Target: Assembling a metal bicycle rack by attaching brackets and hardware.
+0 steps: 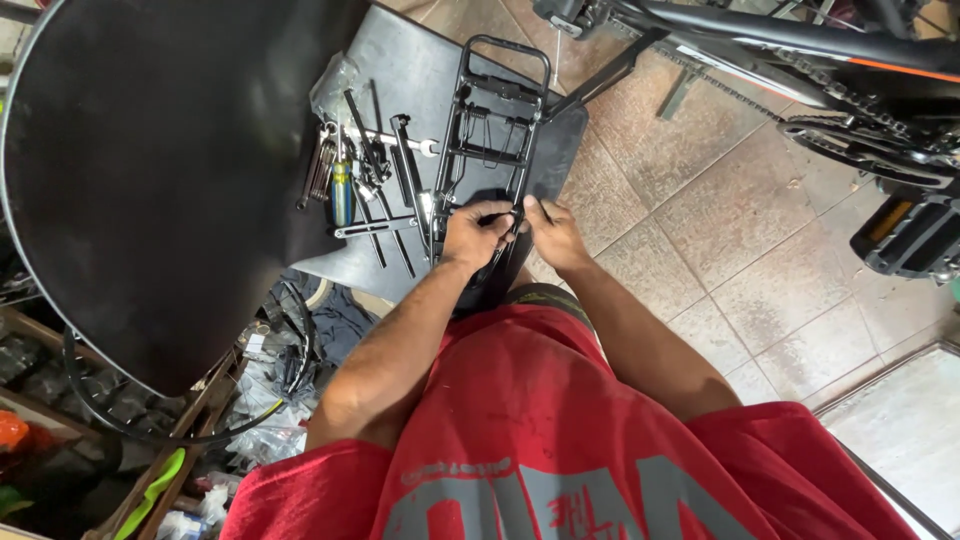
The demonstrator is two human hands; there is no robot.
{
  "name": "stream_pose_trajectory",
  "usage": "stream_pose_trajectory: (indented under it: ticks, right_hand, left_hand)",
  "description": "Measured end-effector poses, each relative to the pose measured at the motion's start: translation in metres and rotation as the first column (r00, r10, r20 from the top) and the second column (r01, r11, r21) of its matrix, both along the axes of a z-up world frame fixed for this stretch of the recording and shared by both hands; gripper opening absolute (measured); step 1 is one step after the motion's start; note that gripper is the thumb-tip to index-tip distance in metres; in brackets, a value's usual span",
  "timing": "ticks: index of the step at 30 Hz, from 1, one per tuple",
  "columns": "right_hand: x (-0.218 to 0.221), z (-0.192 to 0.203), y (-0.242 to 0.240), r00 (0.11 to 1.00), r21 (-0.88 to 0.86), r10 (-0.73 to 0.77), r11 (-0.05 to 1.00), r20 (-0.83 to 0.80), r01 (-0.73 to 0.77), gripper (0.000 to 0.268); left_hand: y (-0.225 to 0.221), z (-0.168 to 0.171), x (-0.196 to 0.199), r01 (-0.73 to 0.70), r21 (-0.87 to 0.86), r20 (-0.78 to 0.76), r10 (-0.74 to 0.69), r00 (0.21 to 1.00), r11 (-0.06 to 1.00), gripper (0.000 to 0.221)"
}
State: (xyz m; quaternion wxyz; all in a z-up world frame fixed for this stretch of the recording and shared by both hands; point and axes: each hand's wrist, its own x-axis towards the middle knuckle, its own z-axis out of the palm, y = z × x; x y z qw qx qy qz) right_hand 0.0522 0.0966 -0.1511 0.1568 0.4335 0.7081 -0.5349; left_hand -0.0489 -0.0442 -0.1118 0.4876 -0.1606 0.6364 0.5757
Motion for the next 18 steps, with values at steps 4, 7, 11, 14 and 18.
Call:
stream_pose_trajectory:
  ticks: [4, 7, 11, 14, 18]
  right_hand:
    - [-0.007, 0.052, -0.001, 0.998, -0.044, -0.048, 0.998, 0.031, 0.049, 0.053]
    - [-0.012, 0.061, 0.012, 0.952, -0.448, -0.276, 0.840, 0.133, 0.306, 0.073]
    - [-0.019, 0.085, 0.021, 0.894, -0.661, -0.363, 0.607, 0.263, 0.441, 0.101]
    - [-0.018, 0.086, 0.025, 0.883, -0.700, -0.377, 0.549, 0.279, 0.456, 0.106]
    - [-0.012, 0.085, 0.025, 0.887, -0.677, -0.367, 0.579, 0.281, 0.454, 0.099]
  left_hand:
    - [-0.002, 0.009, -0.004, 0.035, -0.024, -0.027, -0.035, 0.999, 0.999, 0.023]
    - [-0.007, -0.006, 0.004, 0.096, -0.069, -0.118, -0.104, 0.988, 0.993, 0.024]
    - [-0.013, 0.018, 0.012, 0.386, -0.453, -0.518, -0.590, 0.619, 0.804, 0.019]
    - [0.001, 0.048, 0.011, 0.491, -0.462, -0.575, -0.671, 0.468, 0.739, 0.017]
    - [0.014, 0.045, 0.015, 0.694, -0.547, -0.469, -0.858, 0.209, 0.468, 0.023]
